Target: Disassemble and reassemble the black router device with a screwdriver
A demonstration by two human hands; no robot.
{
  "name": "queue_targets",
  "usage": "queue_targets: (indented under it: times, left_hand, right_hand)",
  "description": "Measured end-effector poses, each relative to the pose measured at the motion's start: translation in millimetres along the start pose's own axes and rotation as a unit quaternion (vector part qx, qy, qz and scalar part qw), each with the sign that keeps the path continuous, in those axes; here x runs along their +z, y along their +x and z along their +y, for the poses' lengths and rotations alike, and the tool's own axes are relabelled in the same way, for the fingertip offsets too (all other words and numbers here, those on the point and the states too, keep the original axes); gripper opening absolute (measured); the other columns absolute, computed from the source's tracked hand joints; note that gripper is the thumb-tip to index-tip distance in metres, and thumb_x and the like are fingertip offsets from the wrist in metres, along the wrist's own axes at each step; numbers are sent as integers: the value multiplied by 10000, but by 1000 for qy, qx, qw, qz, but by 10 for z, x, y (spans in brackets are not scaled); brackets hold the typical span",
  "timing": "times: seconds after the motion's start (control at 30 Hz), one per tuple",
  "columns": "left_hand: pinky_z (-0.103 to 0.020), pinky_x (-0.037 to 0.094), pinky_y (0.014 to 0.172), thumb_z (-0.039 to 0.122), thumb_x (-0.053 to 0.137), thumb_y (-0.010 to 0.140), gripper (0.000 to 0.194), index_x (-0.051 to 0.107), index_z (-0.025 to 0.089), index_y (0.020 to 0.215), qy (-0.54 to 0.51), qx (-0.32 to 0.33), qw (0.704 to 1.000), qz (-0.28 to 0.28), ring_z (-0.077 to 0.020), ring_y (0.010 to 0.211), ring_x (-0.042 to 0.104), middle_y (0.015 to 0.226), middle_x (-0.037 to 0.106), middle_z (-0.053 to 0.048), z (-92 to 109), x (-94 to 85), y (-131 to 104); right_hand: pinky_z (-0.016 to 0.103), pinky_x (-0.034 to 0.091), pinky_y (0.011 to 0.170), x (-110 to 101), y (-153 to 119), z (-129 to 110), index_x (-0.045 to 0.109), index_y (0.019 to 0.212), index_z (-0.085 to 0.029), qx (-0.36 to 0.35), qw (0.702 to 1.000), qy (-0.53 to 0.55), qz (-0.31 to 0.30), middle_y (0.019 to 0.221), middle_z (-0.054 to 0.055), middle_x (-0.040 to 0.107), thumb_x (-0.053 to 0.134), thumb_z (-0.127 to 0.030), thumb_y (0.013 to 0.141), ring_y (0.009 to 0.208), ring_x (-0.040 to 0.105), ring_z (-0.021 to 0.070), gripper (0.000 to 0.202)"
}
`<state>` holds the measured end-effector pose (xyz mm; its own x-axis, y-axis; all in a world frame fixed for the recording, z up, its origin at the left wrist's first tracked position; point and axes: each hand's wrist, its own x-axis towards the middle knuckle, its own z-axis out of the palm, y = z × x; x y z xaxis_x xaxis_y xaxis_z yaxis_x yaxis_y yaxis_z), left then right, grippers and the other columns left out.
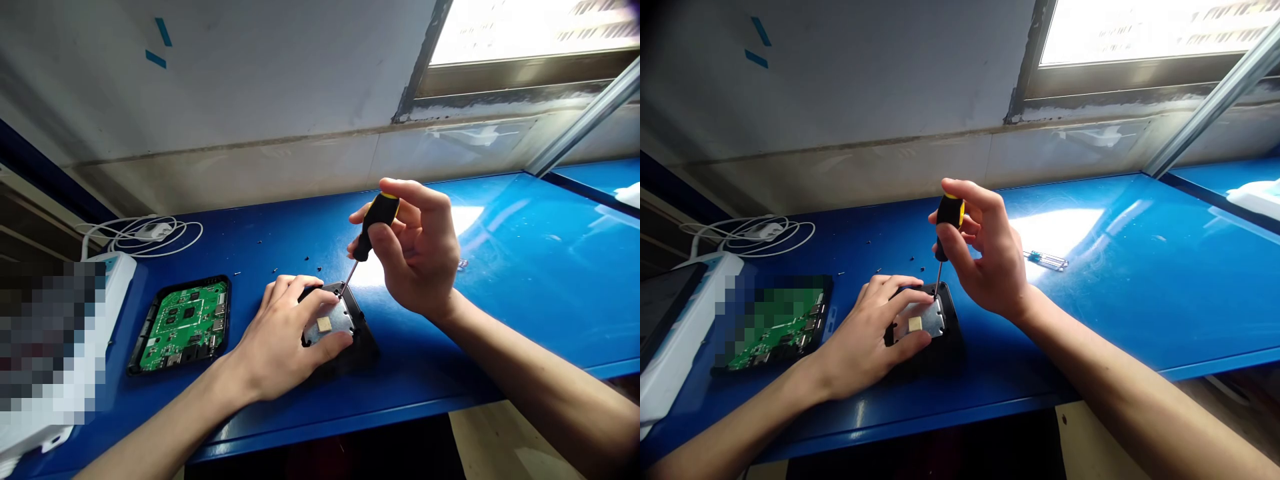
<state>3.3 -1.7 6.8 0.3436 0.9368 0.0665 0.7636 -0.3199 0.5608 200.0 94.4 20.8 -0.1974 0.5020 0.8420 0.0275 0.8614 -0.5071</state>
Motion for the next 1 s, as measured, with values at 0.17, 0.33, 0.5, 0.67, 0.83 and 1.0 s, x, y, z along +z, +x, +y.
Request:
queue_targets:
  times: [0.17, 0.33, 0.5, 0.67, 0.83, 1.0]
  left_hand:
    - [-540, 403, 1067, 535, 750, 897, 439, 641, 293, 1246, 0, 13, 1000, 12, -328, 1273, 458, 1387, 605, -45, -20, 7, 21]
    - [-526, 412, 1039, 416, 758, 896, 379, 643, 274, 1229, 12, 29, 999, 23, -311, 1215, 485, 1362, 613, -42, -24, 11, 24]
    - [-507, 427, 1023, 365, 755, 887, 364, 640, 268, 1218, 9, 32, 999, 28, -308, 1210, 489, 1360, 609, -49, -20, 17, 17]
    - [-528, 412, 1051, 386, 773, 870, 395, 638, 274, 1224, 2, 18, 1000, 16, -317, 1238, 485, 1369, 606, -50, 0, 2, 19]
    - [-566, 373, 1087, 396, 758, 881, 371, 633, 273, 1208, -4, 14, 1000, 6, -322, 1249, 484, 1375, 608, -50, 14, -16, 27]
    - [-513, 410, 1038, 384, 773, 872, 343, 638, 275, 1168, -9, 22, 1000, 16, -301, 1214, 495, 1343, 624, -33, 4, -17, 24]
  right_hand:
    - [346, 704, 705, -2, -2, -75, 472, 1451, -319, -33, 998, 11, -56, 1136, 54, 704, 587, -227, 1016, 940, 772, 198, 459]
    - [355, 701, 759, 32, 45, -169, 470, 1436, -322, -38, 991, 18, -125, 1273, 72, 700, 542, -252, 1041, 1030, 776, 213, 408]
    - [339, 701, 710, 51, 58, -203, 469, 1431, -326, -19, 991, 40, -129, 1261, 56, 715, 544, -258, 1046, 869, 782, 166, 398]
    - [320, 690, 660, 82, 51, -132, 557, 1330, -326, -28, 999, 8, -25, 1102, 30, 688, 700, -273, 961, 877, 742, 174, 400]
    - [278, 653, 561, 105, 57, -75, 596, 1236, -350, -60, 998, -10, 35, 1042, 2, 637, 812, -362, 868, 681, 662, 122, 426]
    - [366, 700, 674, 117, 38, -185, 595, 1305, -290, -38, 999, 4, 21, 1106, 55, 728, 548, -245, 1036, 861, 771, 194, 276]
